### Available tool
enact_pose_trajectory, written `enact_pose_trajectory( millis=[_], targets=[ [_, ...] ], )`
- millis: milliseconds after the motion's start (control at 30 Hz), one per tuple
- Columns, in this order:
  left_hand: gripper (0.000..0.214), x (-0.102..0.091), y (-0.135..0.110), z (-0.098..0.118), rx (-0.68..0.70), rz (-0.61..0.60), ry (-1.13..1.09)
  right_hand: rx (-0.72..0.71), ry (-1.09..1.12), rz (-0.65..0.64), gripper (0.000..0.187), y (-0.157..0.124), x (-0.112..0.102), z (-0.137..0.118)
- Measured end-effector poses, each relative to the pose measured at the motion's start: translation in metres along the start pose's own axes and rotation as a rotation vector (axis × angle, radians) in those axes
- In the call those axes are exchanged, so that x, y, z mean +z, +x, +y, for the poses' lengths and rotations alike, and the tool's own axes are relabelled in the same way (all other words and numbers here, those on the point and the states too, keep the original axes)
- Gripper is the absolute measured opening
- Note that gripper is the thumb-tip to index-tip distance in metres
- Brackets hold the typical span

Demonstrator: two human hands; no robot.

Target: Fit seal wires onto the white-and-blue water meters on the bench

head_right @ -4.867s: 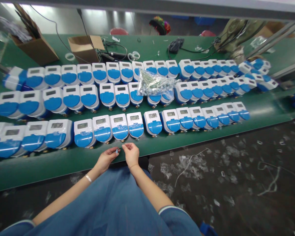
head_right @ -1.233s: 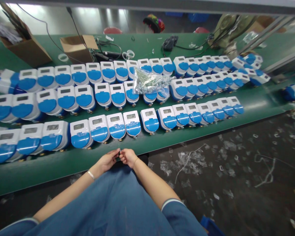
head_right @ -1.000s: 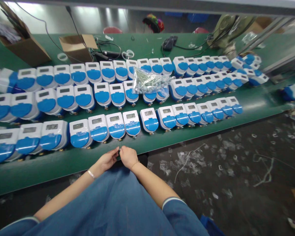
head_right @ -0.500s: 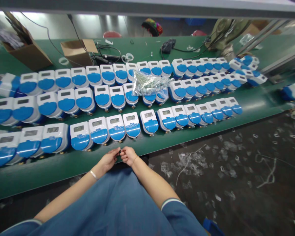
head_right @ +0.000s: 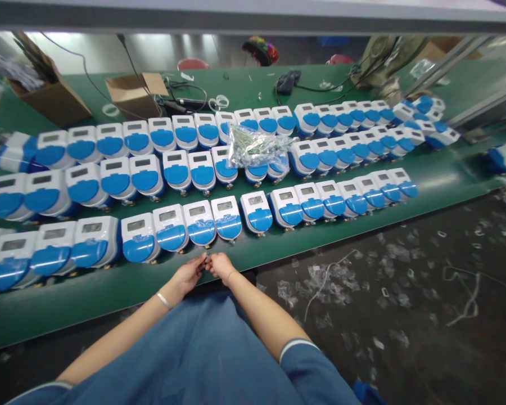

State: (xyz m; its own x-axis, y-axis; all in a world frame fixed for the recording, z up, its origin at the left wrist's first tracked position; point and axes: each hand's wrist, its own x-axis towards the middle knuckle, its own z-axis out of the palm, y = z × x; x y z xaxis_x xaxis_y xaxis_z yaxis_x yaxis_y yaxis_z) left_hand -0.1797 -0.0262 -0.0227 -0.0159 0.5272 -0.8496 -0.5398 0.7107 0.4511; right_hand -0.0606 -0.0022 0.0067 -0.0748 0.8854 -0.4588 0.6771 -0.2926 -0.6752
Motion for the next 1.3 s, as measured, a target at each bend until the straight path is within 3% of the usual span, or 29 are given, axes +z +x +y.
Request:
enact_pose_trajectory(
  millis=[133,333,533,667,767,867,1000,1067,1200,1300],
  targets=[
    [0.031,0.002,0.003,0.001,-0.044,0.053,-0.063,-0.169,-0.071,0.054,0.017,-0.006,-0.001,0.002],
    [0.028,0.003,0.007,0.002,0.014,-0.015,-0.014,0.093,0.017,-0.024,0.037,0.010,0.000,-0.003],
    [0.026,0.009,0.008,0.007,-0.020,0.047,-0.039,-0.072,0.018,-0.028,0.019,-0.001,-0.002,0.004],
    [0.027,0.011,0.008,0.008,0.002,0.020,-0.027,0.197,0.424,-0.248,0.026,0.010,0.003,0.003],
    [0.030,0.009,0.009,0.009,0.021,0.013,0.000,0.256,0.476,-0.329,0.028,0.018,0.005,0.000],
    [0.031,0.009,0.008,0.009,-0.026,0.030,-0.018,0.211,0.430,-0.251,0.026,0.012,0.004,0.003],
    [0.028,0.012,0.009,0.007,-0.065,0.051,-0.119,-0.036,0.165,0.009,0.020,0.000,0.003,0.008],
    [0.026,0.013,0.010,0.006,-0.040,0.029,-0.132,0.053,0.263,-0.027,0.022,0.003,0.006,0.006],
    [0.028,0.014,0.013,0.007,0.058,0.000,-0.079,0.417,0.604,-0.240,0.030,0.020,0.011,-0.005],
    [0.033,0.013,0.012,0.007,0.098,0.013,-0.025,0.447,0.629,-0.258,0.029,0.025,0.013,-0.006]
  ],
)
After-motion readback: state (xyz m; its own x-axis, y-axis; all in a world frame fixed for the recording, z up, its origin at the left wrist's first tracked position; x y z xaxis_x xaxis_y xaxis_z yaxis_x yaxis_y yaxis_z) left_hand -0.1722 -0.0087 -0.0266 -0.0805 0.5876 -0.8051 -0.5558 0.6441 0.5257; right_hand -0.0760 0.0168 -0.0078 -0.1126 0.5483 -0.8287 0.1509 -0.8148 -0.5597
